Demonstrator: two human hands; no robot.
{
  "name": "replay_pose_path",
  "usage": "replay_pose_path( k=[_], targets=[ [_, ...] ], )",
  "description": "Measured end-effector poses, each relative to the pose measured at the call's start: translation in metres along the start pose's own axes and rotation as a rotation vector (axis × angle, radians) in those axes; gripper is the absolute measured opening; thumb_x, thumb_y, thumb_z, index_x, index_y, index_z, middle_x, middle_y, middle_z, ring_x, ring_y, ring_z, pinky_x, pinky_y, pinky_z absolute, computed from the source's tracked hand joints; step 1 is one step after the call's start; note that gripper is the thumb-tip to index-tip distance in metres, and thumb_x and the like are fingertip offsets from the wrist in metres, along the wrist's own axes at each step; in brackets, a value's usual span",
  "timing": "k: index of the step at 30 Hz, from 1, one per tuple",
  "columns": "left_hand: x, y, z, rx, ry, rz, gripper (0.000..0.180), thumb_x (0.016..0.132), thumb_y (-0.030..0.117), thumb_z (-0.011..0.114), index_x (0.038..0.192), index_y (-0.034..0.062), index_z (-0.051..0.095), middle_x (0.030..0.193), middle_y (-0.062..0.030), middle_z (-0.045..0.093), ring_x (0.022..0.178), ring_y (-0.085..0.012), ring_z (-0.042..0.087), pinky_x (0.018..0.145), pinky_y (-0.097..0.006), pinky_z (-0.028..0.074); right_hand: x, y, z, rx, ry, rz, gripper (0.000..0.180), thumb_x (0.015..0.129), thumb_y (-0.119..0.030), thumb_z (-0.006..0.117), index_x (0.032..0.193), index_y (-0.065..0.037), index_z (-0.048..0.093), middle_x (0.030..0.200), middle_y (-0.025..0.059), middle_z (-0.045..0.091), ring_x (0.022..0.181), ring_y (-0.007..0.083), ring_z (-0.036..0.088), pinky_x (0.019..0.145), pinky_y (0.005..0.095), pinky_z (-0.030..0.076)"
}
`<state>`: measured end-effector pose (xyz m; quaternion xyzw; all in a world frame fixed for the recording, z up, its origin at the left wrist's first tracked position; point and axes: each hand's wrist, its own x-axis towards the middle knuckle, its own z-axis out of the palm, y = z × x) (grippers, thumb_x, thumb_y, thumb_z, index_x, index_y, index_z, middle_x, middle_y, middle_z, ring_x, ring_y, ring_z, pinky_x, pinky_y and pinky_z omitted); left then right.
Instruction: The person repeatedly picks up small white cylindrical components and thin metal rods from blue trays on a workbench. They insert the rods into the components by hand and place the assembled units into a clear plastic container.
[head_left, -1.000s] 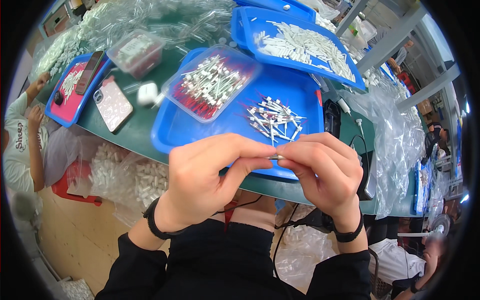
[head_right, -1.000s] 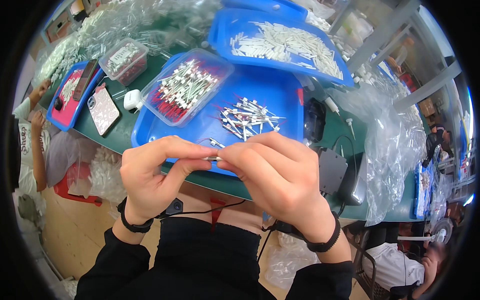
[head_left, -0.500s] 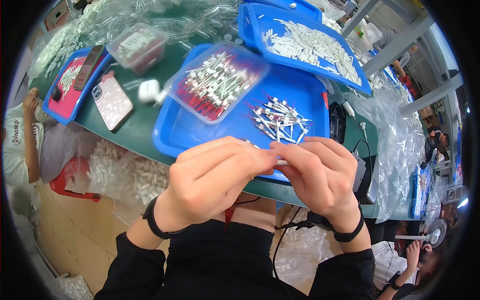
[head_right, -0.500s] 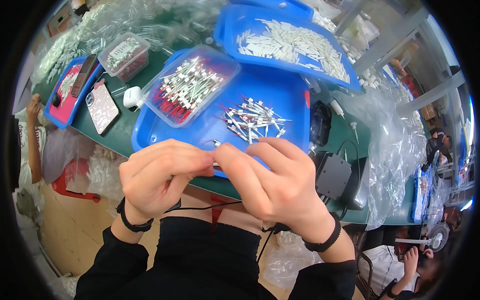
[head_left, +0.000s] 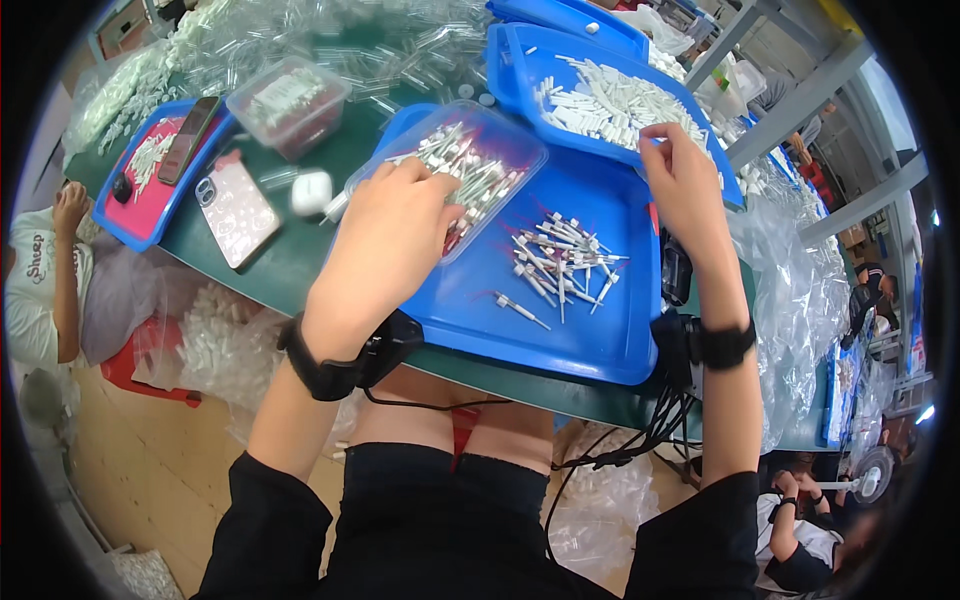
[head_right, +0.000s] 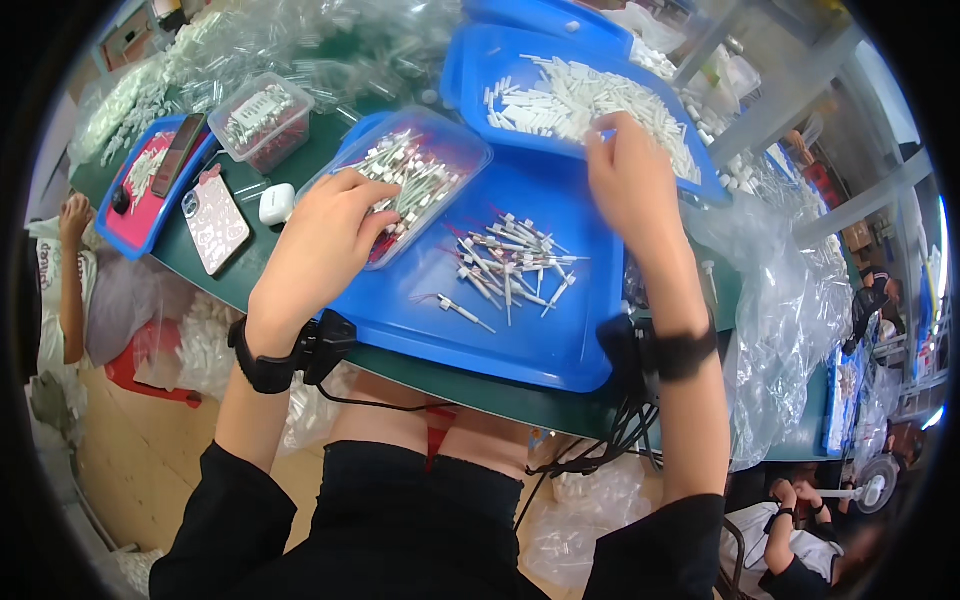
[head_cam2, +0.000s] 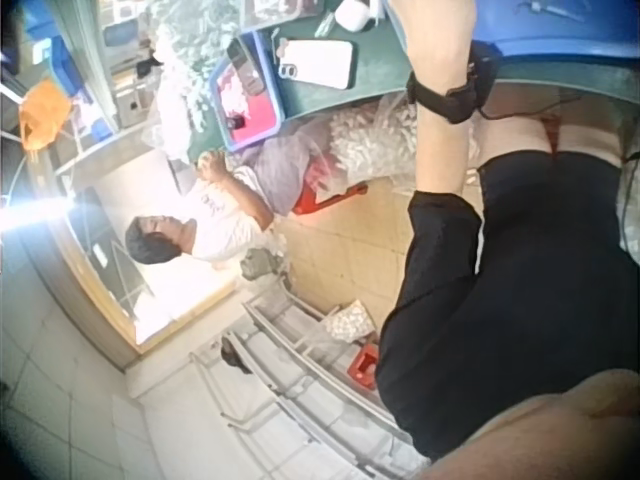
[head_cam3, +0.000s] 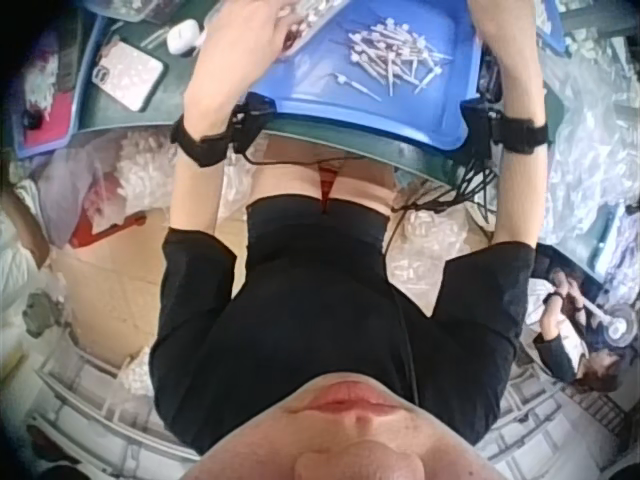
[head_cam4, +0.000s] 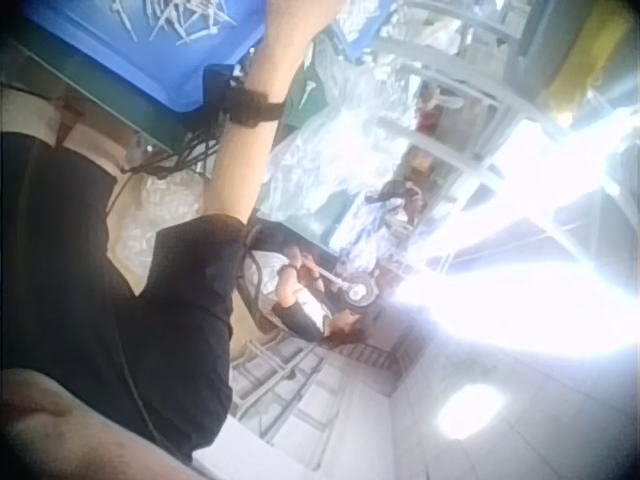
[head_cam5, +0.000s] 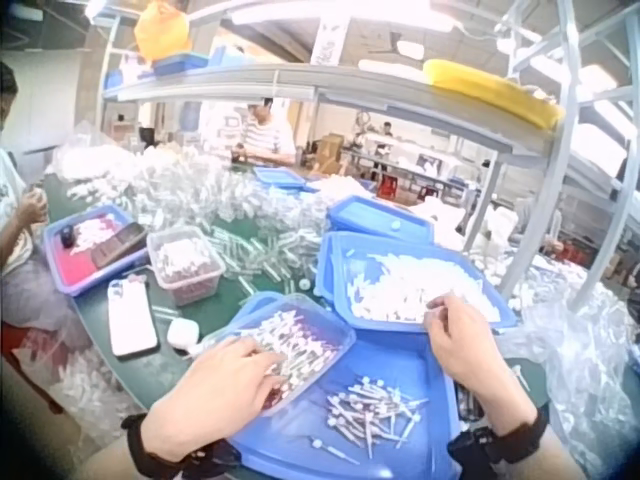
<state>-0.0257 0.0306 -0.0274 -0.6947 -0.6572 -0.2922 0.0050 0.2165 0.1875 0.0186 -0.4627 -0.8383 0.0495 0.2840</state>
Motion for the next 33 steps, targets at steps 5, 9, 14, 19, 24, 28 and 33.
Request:
replay_pose_path(
  k=[5, 9, 14, 19, 24, 28, 33],
  targets=[
    [0.005, -0.002, 0.008, 0.112, 0.05, 0.076, 0.021, 0.084, 0.004, 0.057, 0.1, 0.0069, 0.069, 0.088, -0.0117, 0.059, 0.089, -0.0297, 0.057, 0.081, -0.039, 0.045, 0.046, 0.055, 0.016, -0.121, -0.051, 0.228, 0.027, 0.075, -0.025, 0.062, 0.083, 0.0, 0.068, 0.074, 0.0173, 0.067, 0.071, 0.0328, 0.065, 0.069, 0.0395, 0.051],
    [0.01, -0.005, 0.01, 0.084, 0.085, 0.014, 0.011, 0.079, 0.004, 0.063, 0.09, 0.0032, 0.066, 0.08, -0.0115, 0.062, 0.077, -0.0283, 0.061, 0.072, -0.038, 0.049, 0.065, 0.058, 0.016, -0.15, -0.162, 0.21, 0.021, 0.067, -0.022, 0.065, 0.063, -0.001, 0.069, 0.067, 0.0186, 0.066, 0.067, 0.0332, 0.066, 0.067, 0.0395, 0.052],
    [0.012, -0.004, 0.01, -0.221, 0.162, -0.153, 0.016, 0.076, 0.001, 0.068, 0.091, 0.0006, 0.063, 0.071, -0.0095, 0.063, 0.068, -0.019, 0.064, 0.064, -0.03, 0.05, 0.074, 0.066, 0.023, -0.245, -0.148, 0.24, 0.026, 0.065, -0.024, 0.067, 0.078, -0.001, 0.07, 0.076, 0.0203, 0.067, 0.076, 0.0346, 0.067, 0.07, 0.037, 0.053],
    [0.012, 0.016, -0.003, -0.716, 0.305, -0.298, 0.027, 0.081, 0.001, 0.066, 0.108, 0.0017, 0.061, 0.079, -0.0073, 0.064, 0.071, -0.0131, 0.063, 0.066, -0.026, 0.05, 0.056, 0.037, 0.013, -0.364, -0.118, 0.346, 0.033, 0.067, -0.024, 0.069, 0.089, 0.0, 0.069, 0.085, 0.0207, 0.069, 0.084, 0.0361, 0.067, 0.075, 0.0394, 0.053],
    [0.004, 0.012, -0.008, -1.29, 0.232, -0.274, 0.027, 0.089, 0.007, 0.062, 0.114, -0.0019, 0.058, 0.092, -0.0118, 0.064, 0.076, -0.0175, 0.065, 0.072, -0.027, 0.052, 0.061, 0.036, -0.008, -0.381, -0.323, 0.354, 0.034, 0.069, -0.025, 0.069, 0.092, 0.0, 0.069, 0.09, 0.0213, 0.068, 0.09, 0.0358, 0.066, 0.08, 0.0419, 0.052],
    [-0.005, 0.026, -0.019, -1.389, 0.143, -0.357, 0.03, 0.091, 0.009, 0.059, 0.118, -0.0021, 0.055, 0.094, -0.0151, 0.066, 0.08, -0.0209, 0.068, 0.073, -0.028, 0.053, 0.065, 0.05, 0.005, -0.404, -0.261, 0.31, 0.03, 0.07, -0.023, 0.067, 0.089, 0.0, 0.069, 0.087, 0.0207, 0.068, 0.089, 0.0345, 0.067, 0.079, 0.0416, 0.052],
    [-0.015, 0.034, -0.024, -1.408, 0.077, -0.319, 0.029, 0.091, 0.009, 0.059, 0.118, 0.0011, 0.05, 0.091, -0.0196, 0.067, 0.077, -0.0236, 0.069, 0.07, -0.03, 0.055, 0.064, 0.039, 0.012, -0.365, -0.225, 0.158, 0.026, 0.073, -0.02, 0.065, 0.094, -0.006, 0.068, 0.09, 0.0183, 0.068, 0.084, 0.0326, 0.066, 0.074, 0.0429, 0.052]
  ],
)
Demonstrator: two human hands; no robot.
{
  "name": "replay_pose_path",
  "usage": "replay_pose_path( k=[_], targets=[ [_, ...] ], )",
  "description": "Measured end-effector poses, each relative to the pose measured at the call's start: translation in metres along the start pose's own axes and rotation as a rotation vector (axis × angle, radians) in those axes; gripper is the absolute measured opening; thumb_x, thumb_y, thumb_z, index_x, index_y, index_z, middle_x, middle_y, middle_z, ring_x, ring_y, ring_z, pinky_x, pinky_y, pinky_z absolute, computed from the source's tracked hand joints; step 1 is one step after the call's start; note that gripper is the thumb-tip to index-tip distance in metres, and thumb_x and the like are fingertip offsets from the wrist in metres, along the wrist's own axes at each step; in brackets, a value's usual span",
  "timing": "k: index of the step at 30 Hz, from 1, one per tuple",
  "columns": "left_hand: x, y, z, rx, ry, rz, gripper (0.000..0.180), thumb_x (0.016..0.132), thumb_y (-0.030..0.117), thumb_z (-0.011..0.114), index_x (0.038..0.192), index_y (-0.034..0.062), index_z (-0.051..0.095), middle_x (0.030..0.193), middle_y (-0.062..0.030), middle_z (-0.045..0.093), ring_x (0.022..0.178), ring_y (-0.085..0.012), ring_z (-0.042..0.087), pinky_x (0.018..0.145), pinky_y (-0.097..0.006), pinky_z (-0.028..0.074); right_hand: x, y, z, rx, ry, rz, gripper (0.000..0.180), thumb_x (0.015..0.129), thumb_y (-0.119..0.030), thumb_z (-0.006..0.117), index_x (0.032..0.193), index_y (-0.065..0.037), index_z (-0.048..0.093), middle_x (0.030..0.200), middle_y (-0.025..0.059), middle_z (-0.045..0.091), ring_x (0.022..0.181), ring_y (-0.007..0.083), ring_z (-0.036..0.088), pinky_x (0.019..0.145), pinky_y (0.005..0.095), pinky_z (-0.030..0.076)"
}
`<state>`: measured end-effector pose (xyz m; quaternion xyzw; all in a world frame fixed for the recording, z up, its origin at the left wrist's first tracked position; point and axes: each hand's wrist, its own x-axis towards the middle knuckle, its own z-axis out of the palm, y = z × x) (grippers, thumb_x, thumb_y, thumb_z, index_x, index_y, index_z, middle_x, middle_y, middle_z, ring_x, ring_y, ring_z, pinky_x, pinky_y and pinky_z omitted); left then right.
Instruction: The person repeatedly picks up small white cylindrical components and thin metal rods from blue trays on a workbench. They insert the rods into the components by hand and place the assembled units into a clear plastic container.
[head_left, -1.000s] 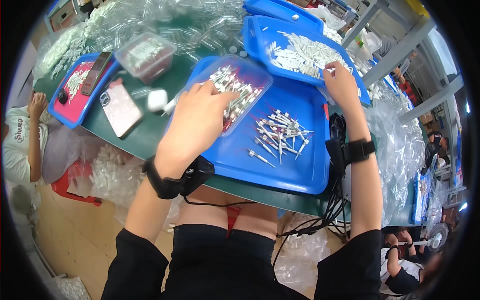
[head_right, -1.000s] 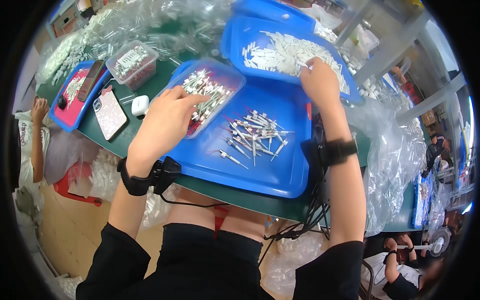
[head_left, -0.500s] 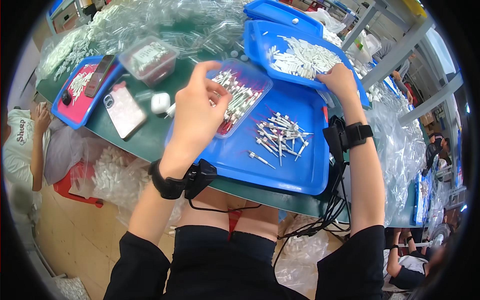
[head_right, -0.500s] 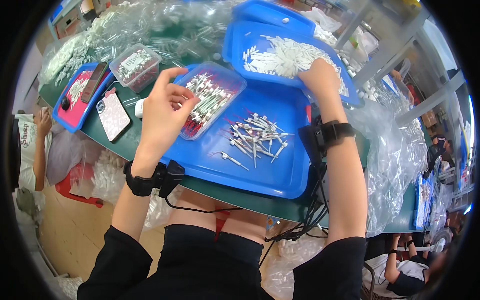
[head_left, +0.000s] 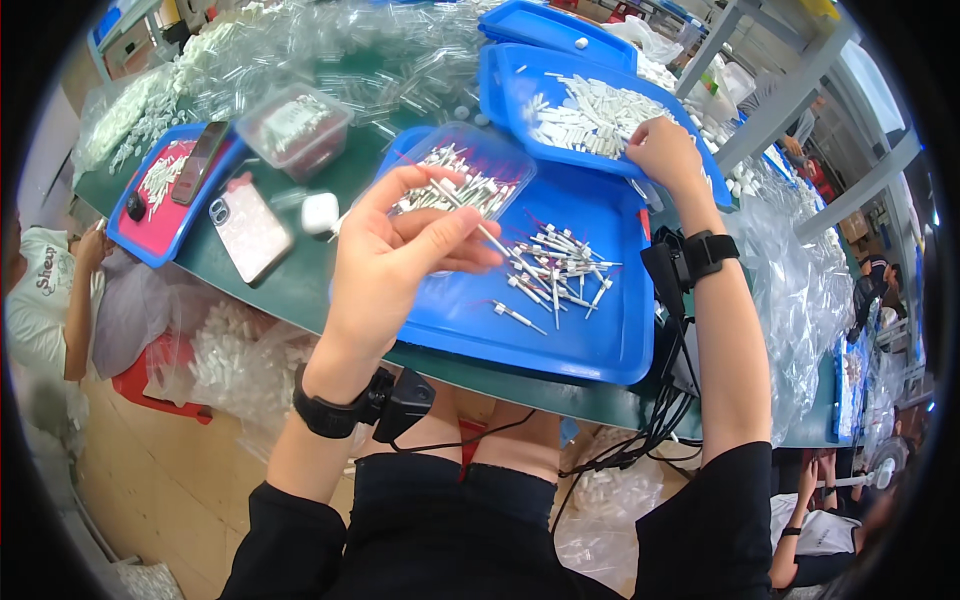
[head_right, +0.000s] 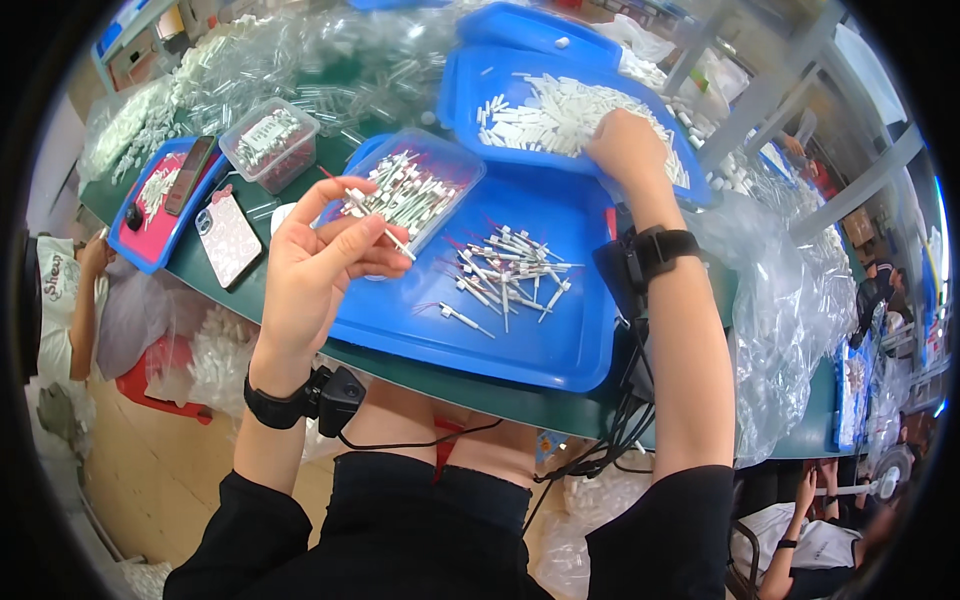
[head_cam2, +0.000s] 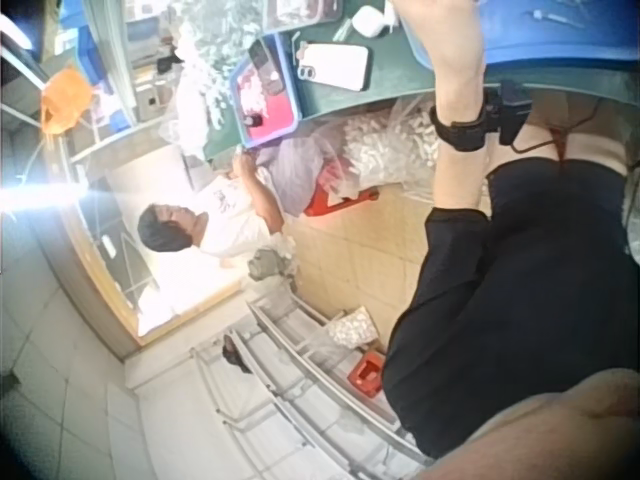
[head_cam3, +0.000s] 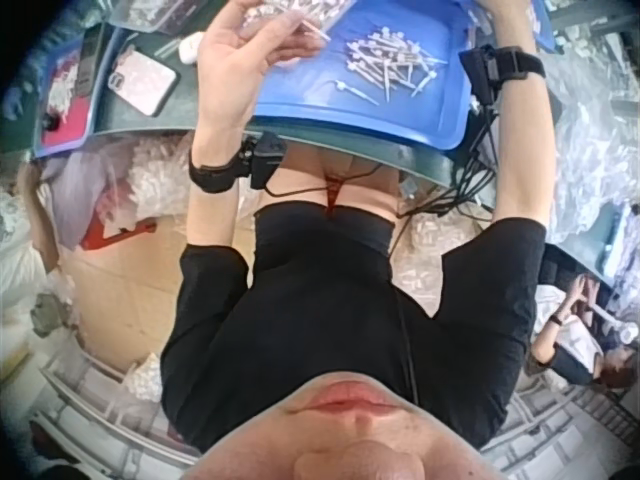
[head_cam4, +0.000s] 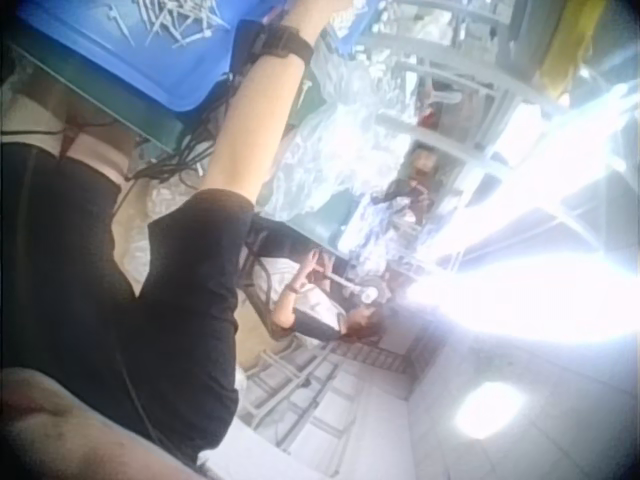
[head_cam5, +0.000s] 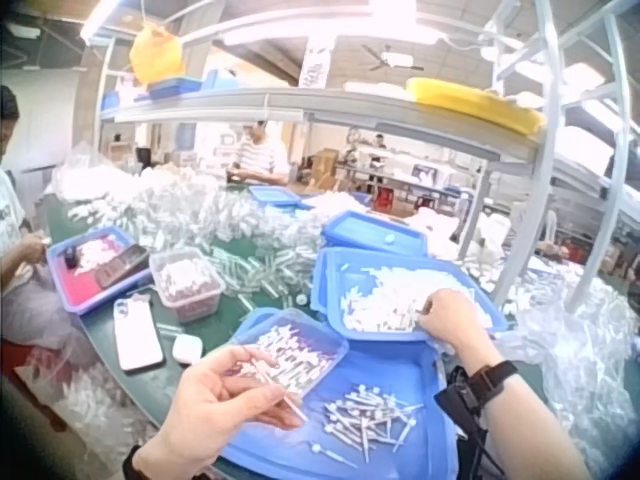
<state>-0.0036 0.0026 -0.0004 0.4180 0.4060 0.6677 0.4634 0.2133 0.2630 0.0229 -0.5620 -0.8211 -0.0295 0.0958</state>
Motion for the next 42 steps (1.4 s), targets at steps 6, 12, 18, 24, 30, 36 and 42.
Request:
replay_pose_path(
  k=[6, 12, 18, 24, 30, 36, 42],
  targets=[
    [-0.013, 0.005, 0.017, -0.089, -0.04, 0.042, 0.017, 0.092, 0.01, 0.059, 0.105, 0.0039, 0.05, 0.089, -0.0208, 0.068, 0.069, -0.022, 0.067, 0.064, -0.029, 0.052, -0.058, -0.027, -0.037, 0.611, 0.243, -0.324, 0.014, 0.086, -0.015, 0.059, 0.093, -0.003, 0.062, 0.083, 0.0115, 0.068, 0.077, 0.023, 0.066, 0.069, 0.0322, 0.05],
    [-0.032, -0.006, 0.032, -0.171, 0.04, 0.126, 0.016, 0.091, 0.008, 0.059, 0.1, 0.0039, 0.047, 0.088, -0.0214, 0.068, 0.064, -0.0207, 0.064, 0.063, -0.029, 0.051, -0.186, -0.081, -0.057, 1.139, -0.151, -0.385, 0.015, 0.085, -0.002, 0.064, 0.099, 0.0, 0.065, 0.088, 0.007, 0.068, 0.072, 0.0112, 0.065, 0.061, 0.0228, 0.049],
    [-0.041, -0.009, 0.051, -0.19, 0.017, 0.158, 0.021, 0.091, 0.01, 0.061, 0.101, 0.0021, 0.044, 0.088, -0.0224, 0.068, 0.065, -0.0202, 0.063, 0.064, -0.029, 0.051, -0.223, -0.072, -0.051, 1.348, -0.126, -0.303, 0.018, 0.086, 0.0, 0.063, 0.103, 0.004, 0.066, 0.092, 0.0102, 0.068, 0.077, 0.0126, 0.064, 0.067, 0.0247, 0.052],
    [-0.047, -0.013, 0.054, -0.134, 0.025, 0.18, 0.021, 0.091, 0.009, 0.062, 0.099, 0.0017, 0.044, 0.086, -0.0224, 0.068, 0.064, -0.0196, 0.064, 0.062, -0.027, 0.052, -0.228, -0.067, -0.048, 1.422, -0.138, -0.262, 0.016, 0.086, 0.001, 0.062, 0.101, 0.006, 0.066, 0.092, 0.0115, 0.068, 0.077, 0.0134, 0.064, 0.069, 0.026, 0.053],
    [-0.049, -0.018, 0.057, -0.082, 0.028, 0.242, 0.02, 0.09, 0.005, 0.061, 0.098, 0.0005, 0.044, 0.085, -0.0227, 0.068, 0.063, -0.02, 0.065, 0.061, -0.026, 0.053, -0.232, -0.061, -0.046, 1.4, -0.149, -0.271, 0.016, 0.085, 0.002, 0.062, 0.1, 0.007, 0.066, 0.09, 0.0121, 0.068, 0.074, 0.0136, 0.064, 0.067, 0.0255, 0.053],
    [-0.048, -0.024, 0.062, -0.085, 0.017, 0.262, 0.019, 0.09, 0.002, 0.06, 0.099, 0.0003, 0.043, 0.085, -0.0233, 0.068, 0.063, -0.0202, 0.065, 0.06, -0.027, 0.053, -0.234, -0.056, -0.045, 1.404, -0.17, -0.24, 0.016, 0.085, 0.001, 0.063, 0.099, 0.008, 0.066, 0.09, 0.0131, 0.068, 0.075, 0.0142, 0.065, 0.067, 0.0256, 0.054],
    [-0.051, -0.027, 0.062, -0.087, -0.029, 0.315, 0.019, 0.09, 0.0, 0.059, 0.099, 0.0012, 0.042, 0.085, -0.0248, 0.067, 0.061, -0.0197, 0.065, 0.06, -0.028, 0.054, -0.236, -0.054, -0.039, 1.526, -0.225, -0.234, 0.016, 0.086, 0.002, 0.061, 0.1, 0.009, 0.065, 0.092, 0.0144, 0.068, 0.076, 0.0155, 0.065, 0.067, 0.0257, 0.055]
  ],
)
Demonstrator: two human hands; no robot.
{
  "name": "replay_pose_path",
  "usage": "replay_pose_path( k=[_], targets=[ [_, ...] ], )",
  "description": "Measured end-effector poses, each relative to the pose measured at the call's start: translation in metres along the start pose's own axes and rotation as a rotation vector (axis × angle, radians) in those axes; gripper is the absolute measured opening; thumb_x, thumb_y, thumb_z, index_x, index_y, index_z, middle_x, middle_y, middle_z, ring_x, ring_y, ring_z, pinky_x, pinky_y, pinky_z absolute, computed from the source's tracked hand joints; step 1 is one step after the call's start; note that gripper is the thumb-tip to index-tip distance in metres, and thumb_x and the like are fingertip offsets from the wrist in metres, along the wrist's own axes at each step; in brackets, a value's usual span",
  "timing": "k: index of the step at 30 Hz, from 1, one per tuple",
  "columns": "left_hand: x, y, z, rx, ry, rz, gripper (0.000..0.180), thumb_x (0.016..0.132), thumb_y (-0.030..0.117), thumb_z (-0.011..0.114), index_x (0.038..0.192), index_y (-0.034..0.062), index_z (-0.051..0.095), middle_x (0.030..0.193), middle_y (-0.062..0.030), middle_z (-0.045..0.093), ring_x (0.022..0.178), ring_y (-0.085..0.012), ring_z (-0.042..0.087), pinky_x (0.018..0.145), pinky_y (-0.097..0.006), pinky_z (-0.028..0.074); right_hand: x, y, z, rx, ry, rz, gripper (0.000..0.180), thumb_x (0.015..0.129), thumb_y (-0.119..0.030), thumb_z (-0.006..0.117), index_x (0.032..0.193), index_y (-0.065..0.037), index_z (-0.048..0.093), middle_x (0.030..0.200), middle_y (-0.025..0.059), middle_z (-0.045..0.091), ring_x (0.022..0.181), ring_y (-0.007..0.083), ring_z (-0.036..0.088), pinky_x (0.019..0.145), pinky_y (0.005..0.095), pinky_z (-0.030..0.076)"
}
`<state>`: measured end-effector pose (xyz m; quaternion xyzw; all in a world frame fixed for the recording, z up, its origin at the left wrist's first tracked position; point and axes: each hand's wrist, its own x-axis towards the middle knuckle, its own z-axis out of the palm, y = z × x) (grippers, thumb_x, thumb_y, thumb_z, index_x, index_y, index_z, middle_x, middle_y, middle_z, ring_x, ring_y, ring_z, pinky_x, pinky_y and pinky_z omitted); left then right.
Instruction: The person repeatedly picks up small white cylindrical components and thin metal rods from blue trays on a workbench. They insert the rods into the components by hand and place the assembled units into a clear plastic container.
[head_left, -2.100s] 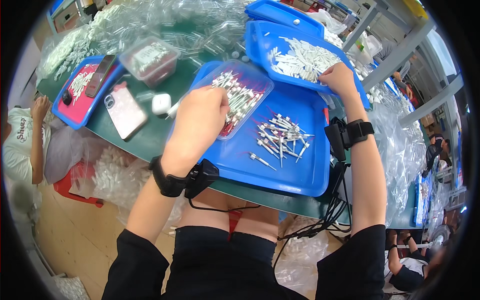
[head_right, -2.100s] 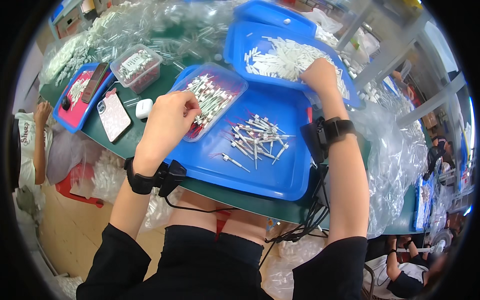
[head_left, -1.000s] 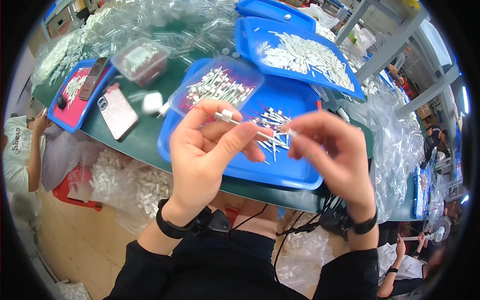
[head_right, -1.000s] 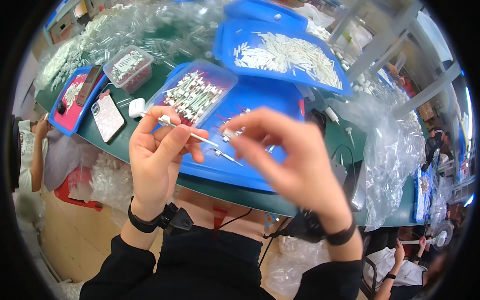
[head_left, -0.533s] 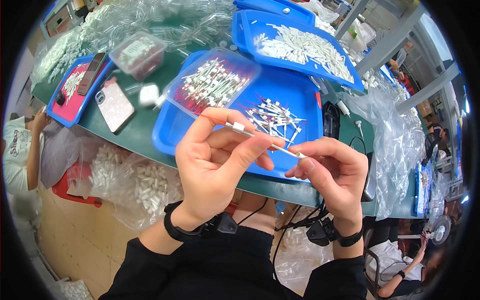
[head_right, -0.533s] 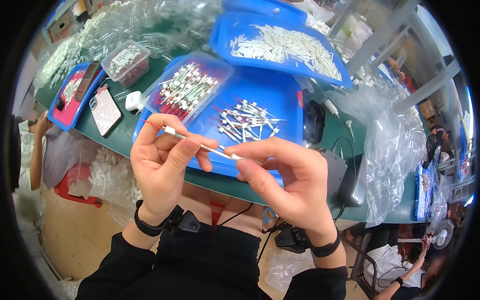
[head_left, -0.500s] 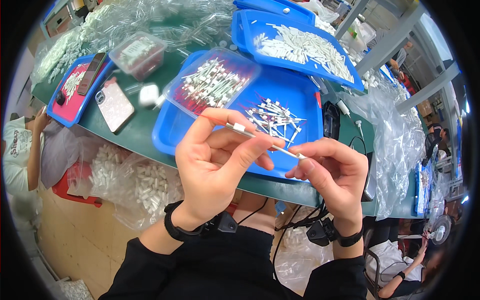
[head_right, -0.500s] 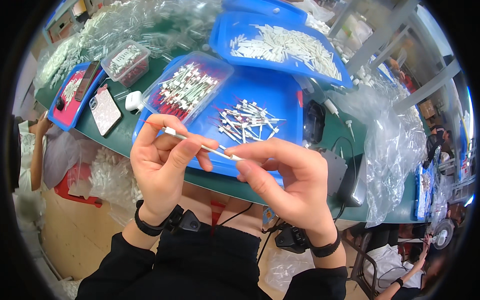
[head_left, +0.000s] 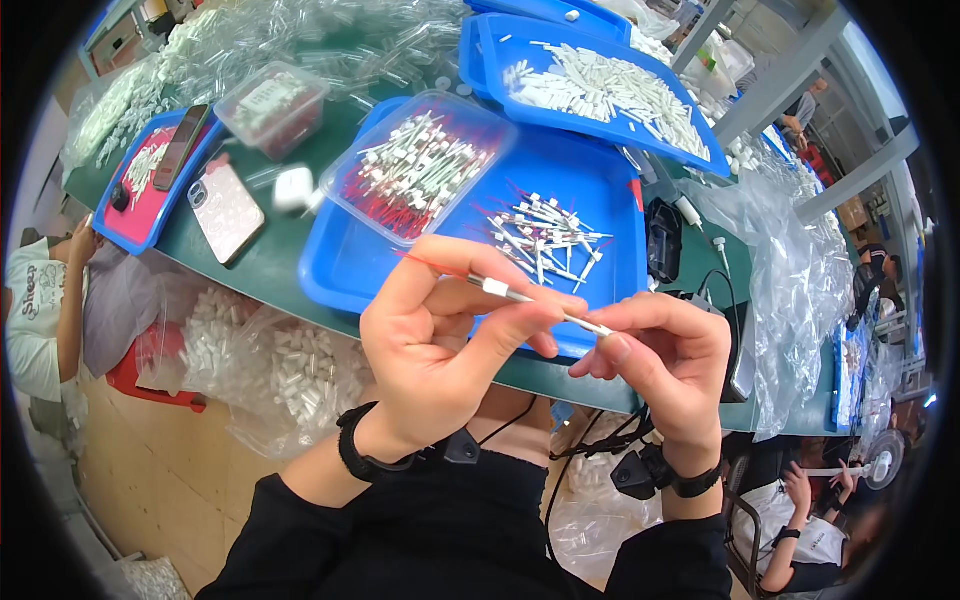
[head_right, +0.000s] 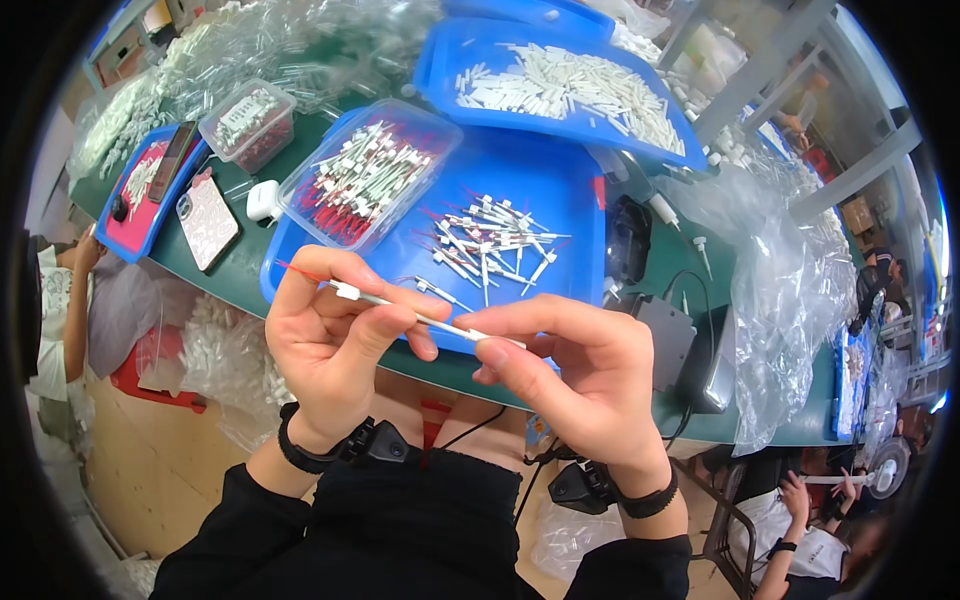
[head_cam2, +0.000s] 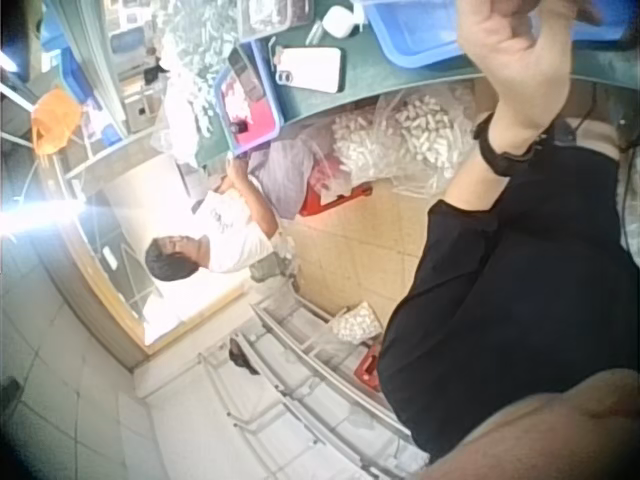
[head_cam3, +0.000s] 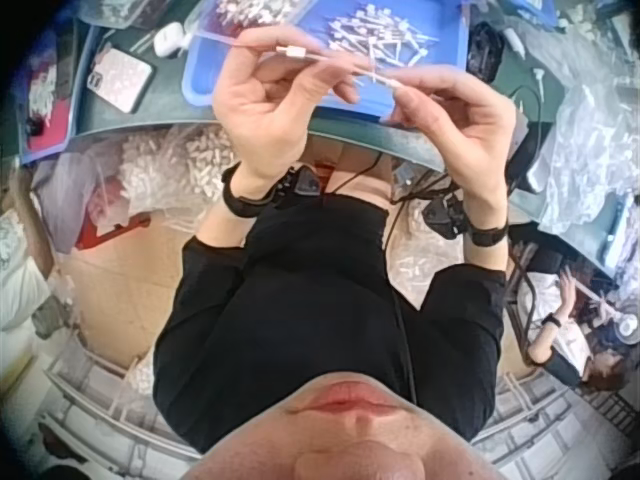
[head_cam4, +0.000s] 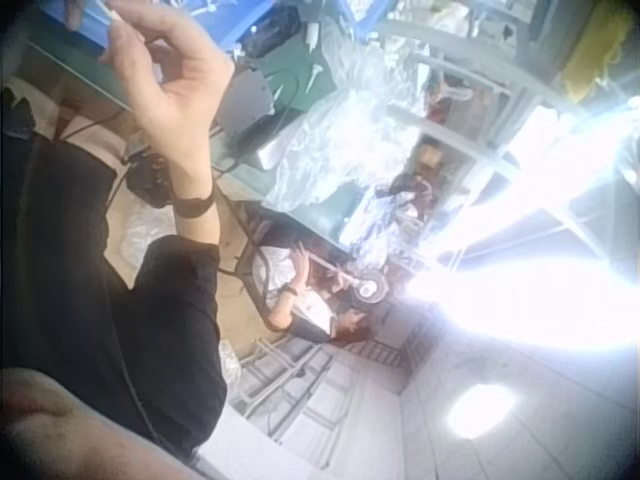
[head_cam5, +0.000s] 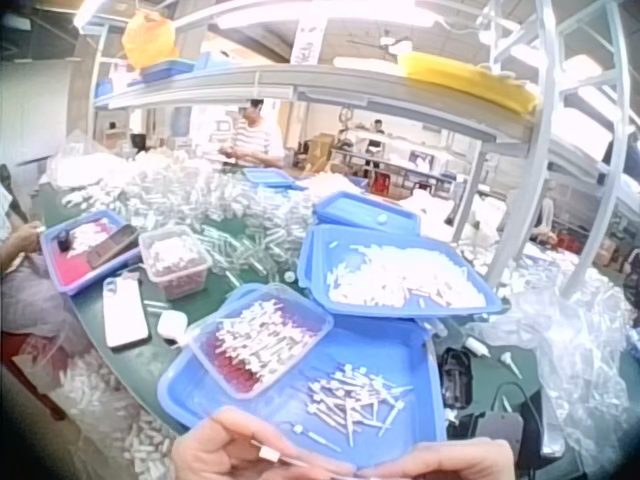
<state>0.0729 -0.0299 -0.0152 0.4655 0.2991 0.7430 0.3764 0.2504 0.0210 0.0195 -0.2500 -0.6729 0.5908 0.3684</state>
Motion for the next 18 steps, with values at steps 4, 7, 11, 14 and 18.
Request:
replay_pose_path(
  k=[4, 7, 11, 14, 18],
  targets=[
    [0.0001, -0.0037, -0.0039, -0.038, -0.043, 0.061, 0.019, 0.089, -0.004, 0.059, 0.101, -0.0011, 0.044, 0.089, -0.0244, 0.068, 0.068, -0.0178, 0.066, 0.062, -0.026, 0.054, -0.0016, -0.0016, -0.0005, 0.076, -0.011, 0.008, 0.016, 0.086, 0.004, 0.061, 0.1, 0.01, 0.064, 0.093, 0.0155, 0.068, 0.076, 0.0162, 0.066, 0.068, 0.027, 0.056],
    [-0.0002, -0.0056, -0.0041, -0.077, -0.046, 0.076, 0.02, 0.088, -0.006, 0.059, 0.101, -0.0024, 0.045, 0.091, -0.0241, 0.068, 0.071, -0.0166, 0.066, 0.063, -0.025, 0.054, -0.0023, -0.0003, -0.0022, 0.104, -0.017, 0.014, 0.016, 0.087, 0.004, 0.06, 0.101, 0.011, 0.064, 0.094, 0.0161, 0.067, 0.077, 0.0166, 0.065, 0.069, 0.0279, 0.057],
    [0.0015, -0.0074, -0.0032, 0.077, -0.042, 0.12, 0.02, 0.09, 0.0, 0.059, 0.099, 0.0009, 0.042, 0.082, -0.0258, 0.067, 0.06, -0.0192, 0.065, 0.056, -0.026, 0.054, -0.0016, 0.0015, -0.0026, 0.055, -0.013, 0.001, 0.016, 0.087, 0.003, 0.06, 0.101, 0.011, 0.064, 0.094, 0.0161, 0.067, 0.077, 0.0165, 0.065, 0.068, 0.0277, 0.057],
    [0.0008, -0.0065, -0.0043, 0.093, -0.037, 0.112, 0.02, 0.089, -0.001, 0.06, 0.098, 0.0008, 0.043, 0.081, -0.0254, 0.067, 0.06, -0.0199, 0.065, 0.057, -0.028, 0.054, -0.0014, -0.0012, 0.0001, 0.026, 0.004, 0.022, 0.016, 0.087, 0.003, 0.061, 0.101, 0.01, 0.064, 0.093, 0.0154, 0.067, 0.076, 0.0163, 0.065, 0.067, 0.0271, 0.057],
    [-0.0039, -0.0094, -0.007, 0.141, -0.093, 0.158, 0.022, 0.086, -0.002, 0.063, 0.097, 0.0003, 0.044, 0.082, -0.0234, 0.067, 0.066, -0.022, 0.066, 0.063, -0.03, 0.056, -0.0039, -0.0017, 0.0018, 0.084, -0.015, 0.1, 0.014, 0.087, 0.002, 0.062, 0.099, 0.01, 0.064, 0.091, 0.0135, 0.067, 0.074, 0.015, 0.065, 0.065, 0.0261, 0.056]
  ],
)
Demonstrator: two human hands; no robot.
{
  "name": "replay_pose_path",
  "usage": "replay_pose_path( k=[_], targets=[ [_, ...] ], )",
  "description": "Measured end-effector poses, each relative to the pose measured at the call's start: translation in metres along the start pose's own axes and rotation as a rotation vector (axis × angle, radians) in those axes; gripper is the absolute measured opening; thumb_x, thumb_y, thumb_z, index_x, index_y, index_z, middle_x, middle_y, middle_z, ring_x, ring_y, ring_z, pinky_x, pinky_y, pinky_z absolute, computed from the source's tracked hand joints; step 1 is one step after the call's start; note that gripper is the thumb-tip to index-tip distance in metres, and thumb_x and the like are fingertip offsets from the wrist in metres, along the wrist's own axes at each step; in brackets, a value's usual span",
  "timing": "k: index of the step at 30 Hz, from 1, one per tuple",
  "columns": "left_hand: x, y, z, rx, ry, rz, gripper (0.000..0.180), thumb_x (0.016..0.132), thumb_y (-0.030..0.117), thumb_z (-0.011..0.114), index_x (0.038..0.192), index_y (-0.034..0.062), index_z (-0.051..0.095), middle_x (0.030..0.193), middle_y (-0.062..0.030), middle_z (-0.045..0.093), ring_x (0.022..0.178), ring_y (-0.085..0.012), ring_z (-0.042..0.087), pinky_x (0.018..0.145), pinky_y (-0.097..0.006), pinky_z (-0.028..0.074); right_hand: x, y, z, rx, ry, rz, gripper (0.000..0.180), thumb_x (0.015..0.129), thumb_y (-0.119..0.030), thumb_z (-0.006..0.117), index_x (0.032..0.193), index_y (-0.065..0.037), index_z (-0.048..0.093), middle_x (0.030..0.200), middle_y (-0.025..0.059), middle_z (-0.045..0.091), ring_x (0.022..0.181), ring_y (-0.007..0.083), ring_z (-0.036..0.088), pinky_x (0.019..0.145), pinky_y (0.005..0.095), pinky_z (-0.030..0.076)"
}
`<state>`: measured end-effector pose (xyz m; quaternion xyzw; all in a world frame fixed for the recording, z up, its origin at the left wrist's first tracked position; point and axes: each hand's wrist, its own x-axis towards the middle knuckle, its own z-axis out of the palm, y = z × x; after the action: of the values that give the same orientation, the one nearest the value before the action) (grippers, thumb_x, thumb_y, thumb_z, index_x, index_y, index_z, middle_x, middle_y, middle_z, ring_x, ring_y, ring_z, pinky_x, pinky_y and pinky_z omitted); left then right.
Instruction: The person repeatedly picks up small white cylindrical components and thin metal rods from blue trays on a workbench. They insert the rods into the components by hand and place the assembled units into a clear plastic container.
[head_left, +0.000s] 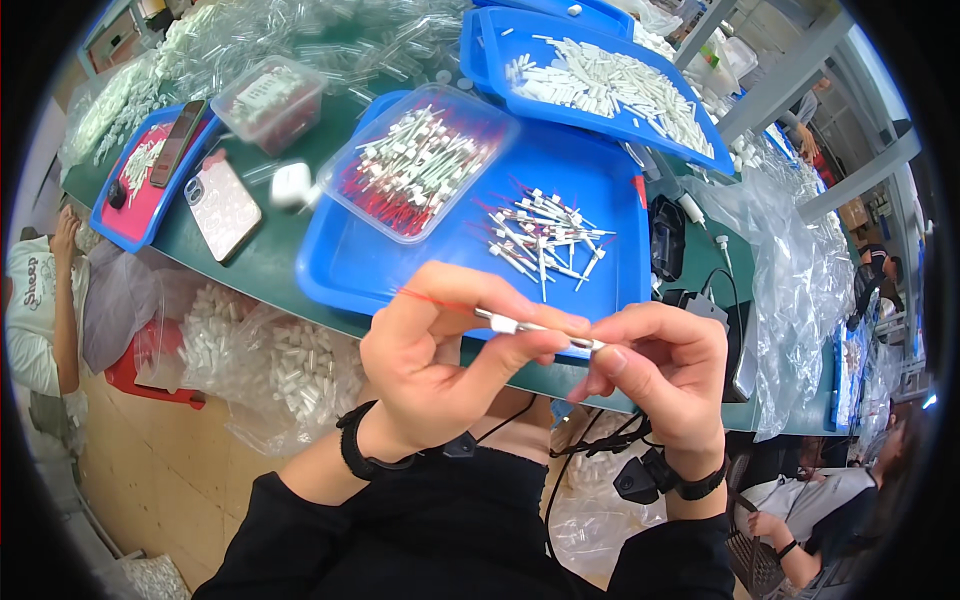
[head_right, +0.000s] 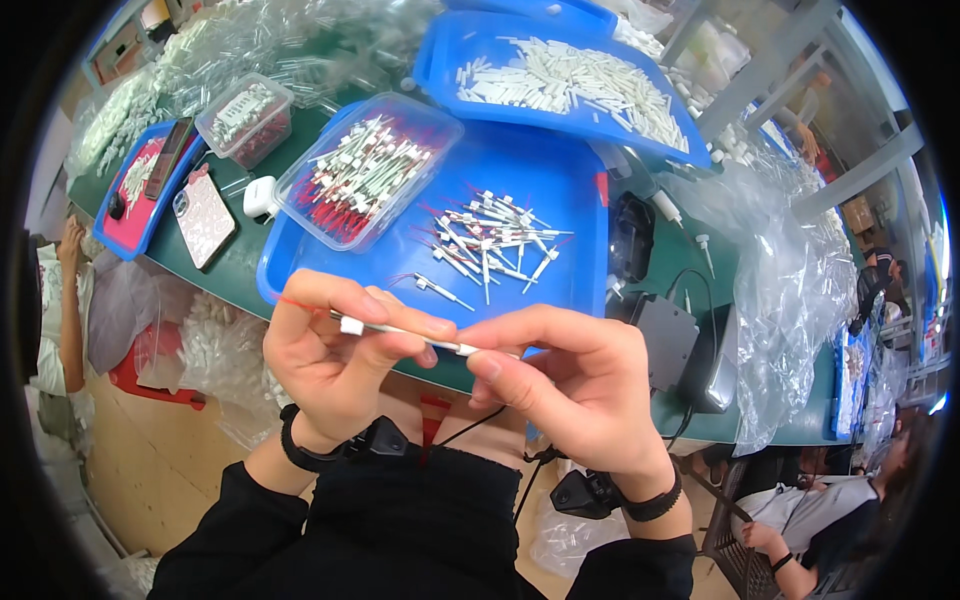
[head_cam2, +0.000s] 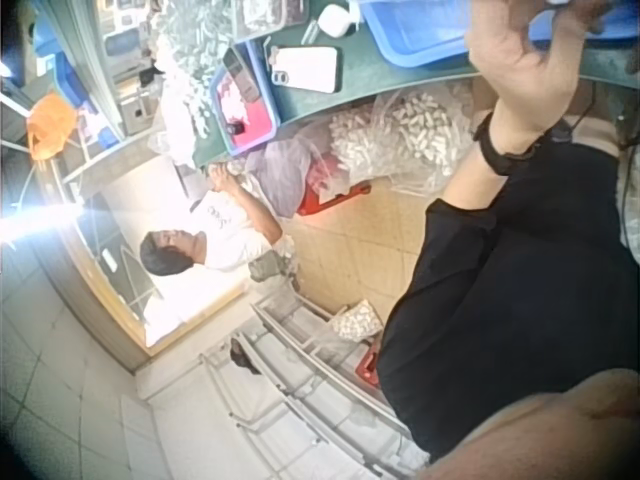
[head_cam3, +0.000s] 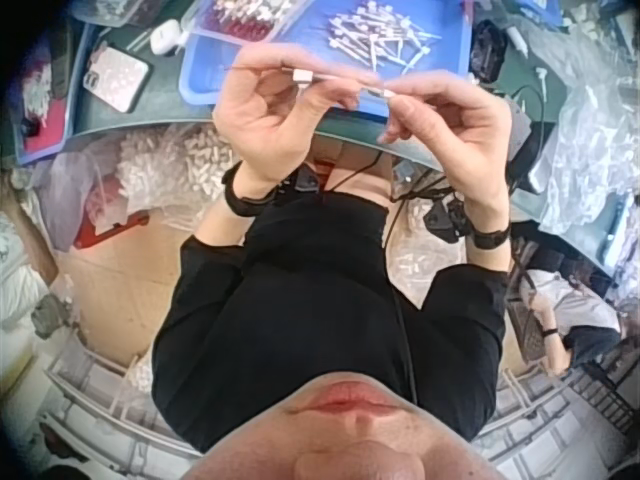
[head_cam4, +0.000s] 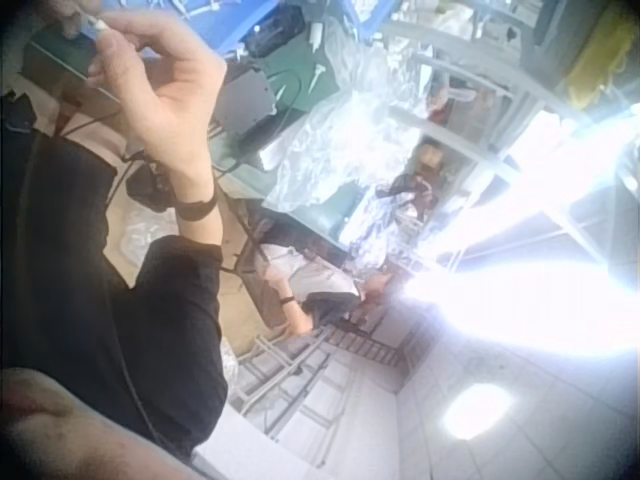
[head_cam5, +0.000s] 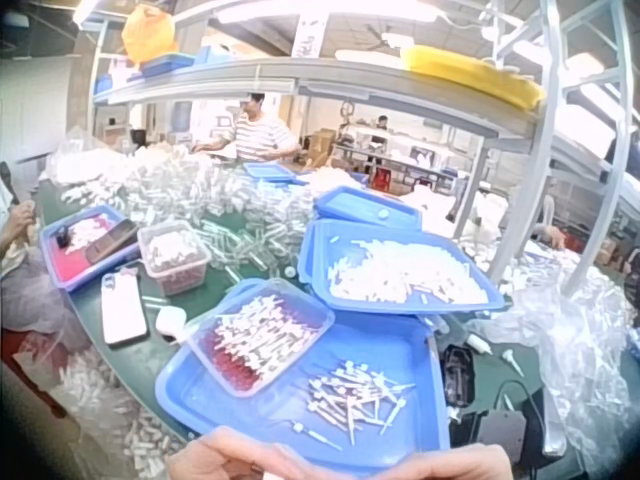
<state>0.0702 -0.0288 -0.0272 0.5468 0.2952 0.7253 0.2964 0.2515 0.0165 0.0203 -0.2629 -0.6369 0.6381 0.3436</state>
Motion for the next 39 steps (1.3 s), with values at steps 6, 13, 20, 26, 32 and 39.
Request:
replay_pose_path(
  k=[6, 13, 20, 26, 32, 39],
  targets=[
    [0.005, -0.005, -0.009, -0.002, -0.148, -0.058, 0.033, 0.081, -0.005, 0.067, 0.108, -0.004, 0.048, 0.093, -0.0201, 0.066, 0.093, -0.0258, 0.065, 0.081, -0.038, 0.055, 0.007, 0.0, 0.01, -0.395, 0.145, -0.093, 0.011, 0.084, 0.002, 0.063, 0.094, 0.005, 0.065, 0.084, 0.0094, 0.068, 0.07, 0.0114, 0.065, 0.062, 0.0235, 0.055],
    [0.004, -0.005, -0.024, -0.077, -0.039, -0.254, 0.016, 0.08, -0.013, 0.063, 0.095, -0.0081, 0.065, 0.093, -0.0128, 0.066, 0.086, -0.0185, 0.066, 0.079, -0.027, 0.054, 0.013, 0.014, 0.008, -0.756, 0.225, -0.412, 0.014, 0.076, 0.004, 0.068, 0.089, -0.001, 0.068, 0.077, 0.0073, 0.067, 0.066, 0.0165, 0.064, 0.055, 0.0254, 0.051],
    [0.007, 0.0, -0.022, 0.024, -0.064, -0.22, 0.016, 0.076, -0.017, 0.063, 0.088, -0.0075, 0.067, 0.086, -0.0172, 0.067, 0.078, -0.0198, 0.067, 0.07, -0.027, 0.055, 0.024, 0.012, 0.01, -0.938, 0.157, -0.655, 0.017, 0.069, 0.003, 0.074, 0.084, -0.003, 0.068, 0.074, 0.0064, 0.066, 0.065, 0.0201, 0.063, 0.054, 0.0275, 0.049],
    [0.009, -0.002, -0.028, 0.068, -0.126, -0.2, 0.02, 0.074, -0.018, 0.063, 0.09, -0.0063, 0.068, 0.085, -0.0173, 0.068, 0.077, -0.02, 0.067, 0.069, -0.026, 0.055, 0.028, 0.021, 0.012, -0.822, 0.104, -0.587, 0.022, 0.069, 0.001, 0.075, 0.089, -0.003, 0.066, 0.076, 0.0057, 0.066, 0.063, 0.0196, 0.062, 0.053, 0.0284, 0.049],
    [0.034, 0.001, -0.052, 0.573, -0.305, -0.071, 0.036, 0.067, 0.0, 0.076, 0.102, -0.0035, 0.066, 0.099, -0.0158, 0.066, 0.094, -0.0255, 0.064, 0.082, -0.034, 0.05, 0.054, 0.016, 0.002, -1.125, -0.022, -0.428, 0.023, 0.075, -0.009, 0.073, 0.097, -0.007, 0.065, 0.082, 0.0059, 0.067, 0.071, 0.0219, 0.063, 0.062, 0.0308, 0.05],
    [0.069, -0.01, -0.089, 1.144, -0.219, -0.123, 0.03, 0.073, 0.011, 0.073, 0.1, -0.0006, 0.066, 0.094, -0.0159, 0.064, 0.087, -0.0286, 0.062, 0.077, -0.035, 0.048, 0.143, 0.0, -0.065, -1.145, 0.259, -0.264, 0.036, 0.08, -0.029, 0.068, 0.104, -0.002, 0.063, 0.097, 0.0179, 0.066, 0.092, 0.0327, 0.063, 0.082, 0.0381, 0.049]
  ],
)
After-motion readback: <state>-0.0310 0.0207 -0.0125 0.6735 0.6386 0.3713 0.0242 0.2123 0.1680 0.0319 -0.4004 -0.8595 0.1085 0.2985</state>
